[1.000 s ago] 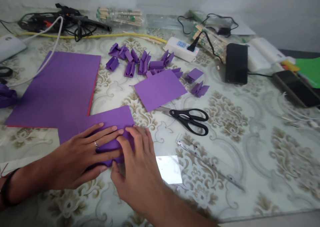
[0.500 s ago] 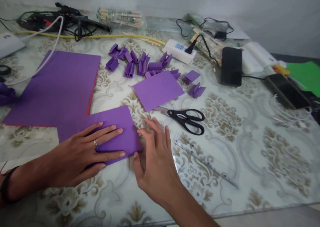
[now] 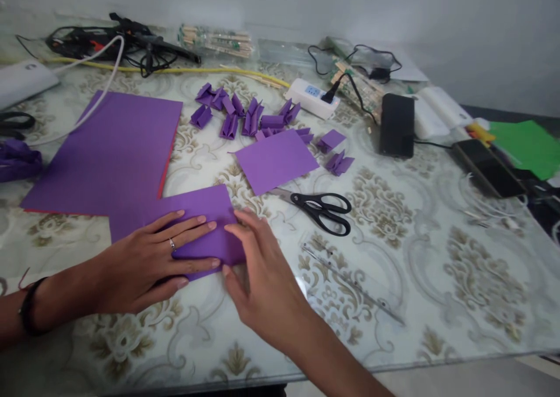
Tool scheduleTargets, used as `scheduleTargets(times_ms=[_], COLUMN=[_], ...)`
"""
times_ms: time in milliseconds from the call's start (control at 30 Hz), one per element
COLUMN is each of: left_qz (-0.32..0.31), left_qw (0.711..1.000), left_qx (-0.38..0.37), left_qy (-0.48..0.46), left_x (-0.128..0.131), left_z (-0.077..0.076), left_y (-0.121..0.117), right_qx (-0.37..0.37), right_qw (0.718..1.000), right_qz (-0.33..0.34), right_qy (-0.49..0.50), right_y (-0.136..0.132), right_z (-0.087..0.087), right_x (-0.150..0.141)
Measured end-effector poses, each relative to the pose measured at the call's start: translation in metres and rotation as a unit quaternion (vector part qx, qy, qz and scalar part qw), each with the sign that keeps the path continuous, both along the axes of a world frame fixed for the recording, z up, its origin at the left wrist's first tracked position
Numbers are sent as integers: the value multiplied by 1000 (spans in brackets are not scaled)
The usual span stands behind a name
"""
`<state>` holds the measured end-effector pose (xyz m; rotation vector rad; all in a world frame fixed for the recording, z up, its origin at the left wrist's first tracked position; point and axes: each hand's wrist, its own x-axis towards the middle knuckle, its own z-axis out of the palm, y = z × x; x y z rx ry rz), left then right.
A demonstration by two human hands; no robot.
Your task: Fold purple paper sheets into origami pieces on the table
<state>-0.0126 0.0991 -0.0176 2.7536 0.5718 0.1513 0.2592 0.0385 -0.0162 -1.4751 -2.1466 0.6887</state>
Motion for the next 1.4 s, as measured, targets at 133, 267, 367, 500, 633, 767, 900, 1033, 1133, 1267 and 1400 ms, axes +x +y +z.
scheduleTargets(times_ms=[133, 267, 367, 500, 633, 767, 900, 1033, 1133, 1267, 1400], left_qz=[4, 2, -5, -6, -4, -12, -45, -71, -76, -82, -89], left_qw=[1000, 1000, 1000, 1000, 1000, 1000, 999, 997, 997, 996, 996], left_qx=[-8, -20, -19, -3, -3, 6, 13, 20, 32, 35, 18], left_qy=[-8, -10, -8, -5, -14, -24, -4, 0, -5, 14, 23], left_x=[-1, -1, 0, 0, 0, -1, -5, -10, -12, -10, -8], left_z=[-3, -5, -4, -2, -3, -4, -4, -7, -11, -13, -11], left_y=[-1, 0, 1, 2, 1, 3, 13, 22, 23, 22, 22], right_qx=[15, 32, 44, 59, 69, 82, 86, 87, 90, 96, 94], right_qw=[1000, 999, 999, 997, 996, 995, 994, 992, 991, 992, 992], right_qz=[7, -17, -27, -41, -50, -55, -66, -80, -82, -71, -69], right_qy=[8, 6, 0, -11, -22, -33, -32, -42, -45, -49, -47], right_y=[-4, -8, -11, -13, -15, -17, -19, -20, -21, -22, -25], right_z=[-6, -13, -14, -14, -14, -13, -14, -14, -14, -13, -14], right_x=[-24, -37, -44, -55, -66, -75, -80, -84, -89, -99, -111])
